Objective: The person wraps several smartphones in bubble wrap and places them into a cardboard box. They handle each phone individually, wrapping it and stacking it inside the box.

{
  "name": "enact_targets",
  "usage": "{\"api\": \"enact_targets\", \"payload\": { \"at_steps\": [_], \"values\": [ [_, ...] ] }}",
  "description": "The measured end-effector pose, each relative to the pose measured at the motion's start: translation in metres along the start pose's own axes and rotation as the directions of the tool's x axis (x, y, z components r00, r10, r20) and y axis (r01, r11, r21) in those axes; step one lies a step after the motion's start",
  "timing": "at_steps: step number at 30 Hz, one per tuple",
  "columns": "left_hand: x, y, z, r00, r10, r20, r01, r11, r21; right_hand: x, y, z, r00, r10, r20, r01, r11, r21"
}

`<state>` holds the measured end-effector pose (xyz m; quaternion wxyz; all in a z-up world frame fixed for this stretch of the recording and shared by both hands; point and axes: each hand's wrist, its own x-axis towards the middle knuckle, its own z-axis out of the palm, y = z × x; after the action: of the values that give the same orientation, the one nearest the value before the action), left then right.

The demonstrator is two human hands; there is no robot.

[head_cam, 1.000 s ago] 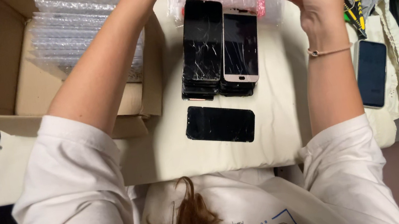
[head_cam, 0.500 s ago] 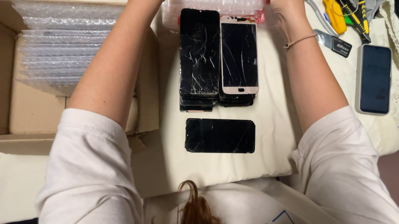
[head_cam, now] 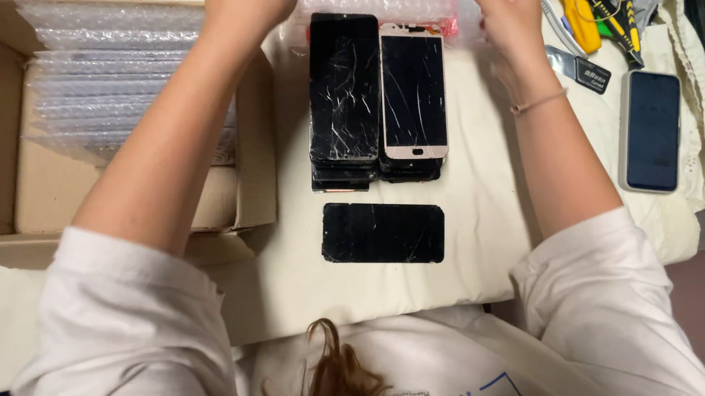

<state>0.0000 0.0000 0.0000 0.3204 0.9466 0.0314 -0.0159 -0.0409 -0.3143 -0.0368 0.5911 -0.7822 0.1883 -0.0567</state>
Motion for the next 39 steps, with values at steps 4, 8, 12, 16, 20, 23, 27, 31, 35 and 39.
{"api": "enact_targets", "payload": {
  "at_steps": [4,8,12,16,20,23,27,31,35,39],
  "values": [
    [-0.15,0.031,-0.05,0.886,0.386,-0.256,-0.453,0.837,-0.306,-0.053,0.042,-0.044,0.98,-0.18,0.081,0.18,0.984,0.0],
    [-0.276,0.031,-0.071,0.905,0.409,0.115,-0.183,0.619,-0.764,-0.138,0.034,-0.069,0.975,0.091,0.204,-0.056,0.983,-0.172],
    [-0.303,-0.021,-0.019,0.87,0.122,0.477,0.363,0.496,-0.789,-0.202,0.054,-0.081,0.899,0.259,0.352,-0.178,0.953,-0.247],
    [-0.306,-0.041,0.017,0.893,-0.033,0.45,0.418,0.435,-0.797,-0.24,0.052,-0.076,0.832,0.362,0.421,-0.247,0.921,-0.303],
    [-0.304,-0.034,0.023,0.882,-0.066,0.467,0.449,0.422,-0.788,-0.255,0.073,-0.069,0.882,0.265,0.39,-0.238,0.964,-0.117],
    [-0.302,-0.038,0.036,0.896,-0.113,0.43,0.44,0.362,-0.822,-0.256,0.11,-0.066,0.929,0.134,0.345,-0.143,0.99,0.002],
    [-0.304,-0.053,0.062,0.928,-0.223,0.297,0.347,0.237,-0.907,-0.271,0.097,-0.057,0.968,0.037,0.246,-0.068,0.991,0.118],
    [-0.302,-0.059,0.069,0.93,-0.219,0.295,0.336,0.183,-0.924,-0.268,0.105,-0.056,0.947,0.079,0.311,-0.192,0.917,0.35],
    [-0.311,-0.061,0.069,0.867,-0.056,0.496,0.493,0.251,-0.833,-0.269,0.07,-0.067,0.962,-0.011,0.274,-0.117,0.888,0.445],
    [-0.328,-0.048,0.066,0.759,0.11,0.642,0.571,0.361,-0.737,-0.259,0.037,-0.076,0.975,-0.082,0.206,-0.023,0.886,0.464]
  ]
}}
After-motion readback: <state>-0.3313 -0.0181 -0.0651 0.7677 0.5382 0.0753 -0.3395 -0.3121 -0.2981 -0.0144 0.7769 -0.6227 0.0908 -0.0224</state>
